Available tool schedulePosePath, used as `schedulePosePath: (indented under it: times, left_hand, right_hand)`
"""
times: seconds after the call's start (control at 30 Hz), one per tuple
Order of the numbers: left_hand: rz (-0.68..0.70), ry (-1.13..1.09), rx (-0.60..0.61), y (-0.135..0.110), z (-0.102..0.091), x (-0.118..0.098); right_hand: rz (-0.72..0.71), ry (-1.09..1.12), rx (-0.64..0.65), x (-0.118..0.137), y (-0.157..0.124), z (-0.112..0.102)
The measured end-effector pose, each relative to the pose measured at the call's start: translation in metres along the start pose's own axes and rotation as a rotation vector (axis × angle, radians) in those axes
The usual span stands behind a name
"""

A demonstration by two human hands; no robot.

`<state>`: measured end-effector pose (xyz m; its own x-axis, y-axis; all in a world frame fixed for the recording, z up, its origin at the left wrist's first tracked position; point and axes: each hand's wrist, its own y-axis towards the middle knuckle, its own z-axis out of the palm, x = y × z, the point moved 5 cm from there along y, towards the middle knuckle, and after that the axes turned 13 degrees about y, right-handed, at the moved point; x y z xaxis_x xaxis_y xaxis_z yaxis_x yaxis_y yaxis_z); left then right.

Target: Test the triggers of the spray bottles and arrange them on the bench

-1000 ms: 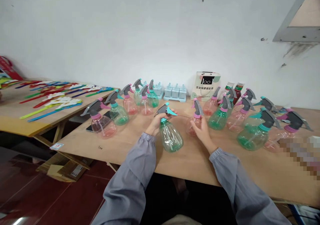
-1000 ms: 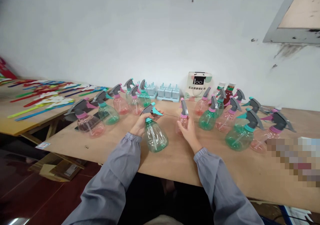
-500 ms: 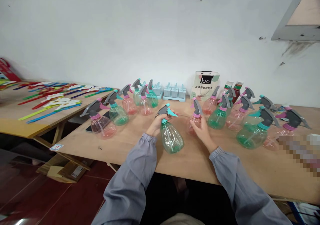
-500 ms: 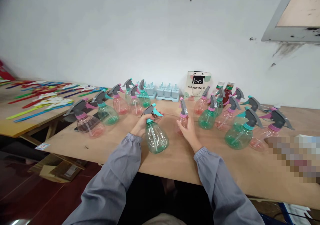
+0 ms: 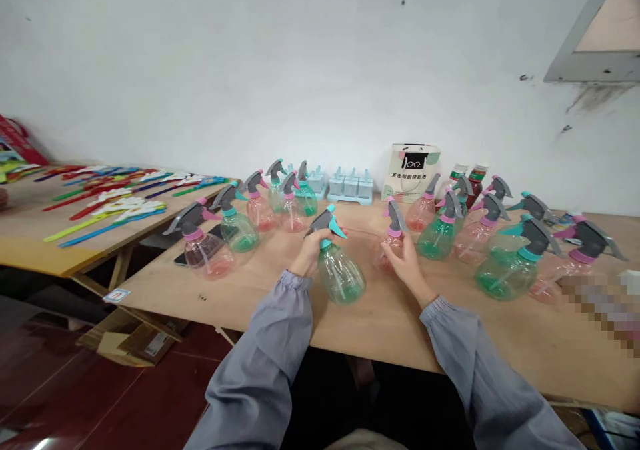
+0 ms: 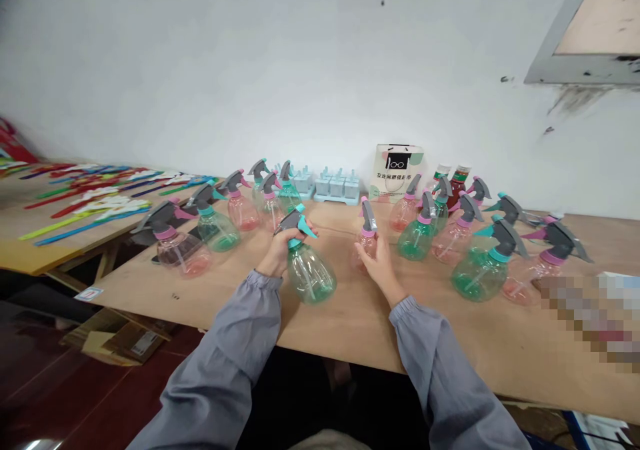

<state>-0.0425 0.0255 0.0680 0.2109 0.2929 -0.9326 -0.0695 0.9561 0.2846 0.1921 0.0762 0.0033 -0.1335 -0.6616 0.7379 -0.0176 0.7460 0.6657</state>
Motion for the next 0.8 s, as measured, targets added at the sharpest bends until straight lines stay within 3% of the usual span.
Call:
schedulePosePath:
  times: [0.17, 0.43, 0.7, 0.8]
  left_hand:
    - [0.221, 0.148, 0.184, -0.03, 0.013, -0.032]
    - [0.475, 0.376, 0.28, -0.066, 0.022, -0.081]
    - [0.412, 0.549, 0.263, -0.068, 0.013, -0.087]
    - [0.307, 0.564, 0.094, -0.058, -0.012, -0.073]
  right_hand:
    - [0.007, 0.005, -0.003, -0.002, 0.0, 0.0]
    - [0.048, 0.027, 0.006, -0.004, -0.001, 0.0]
    - [0.055, 0.021, -0.01, -0.001, 0.0, -0.001]
    - [0.041, 0.038, -0.006, 0.002, 0.0, -0.001]
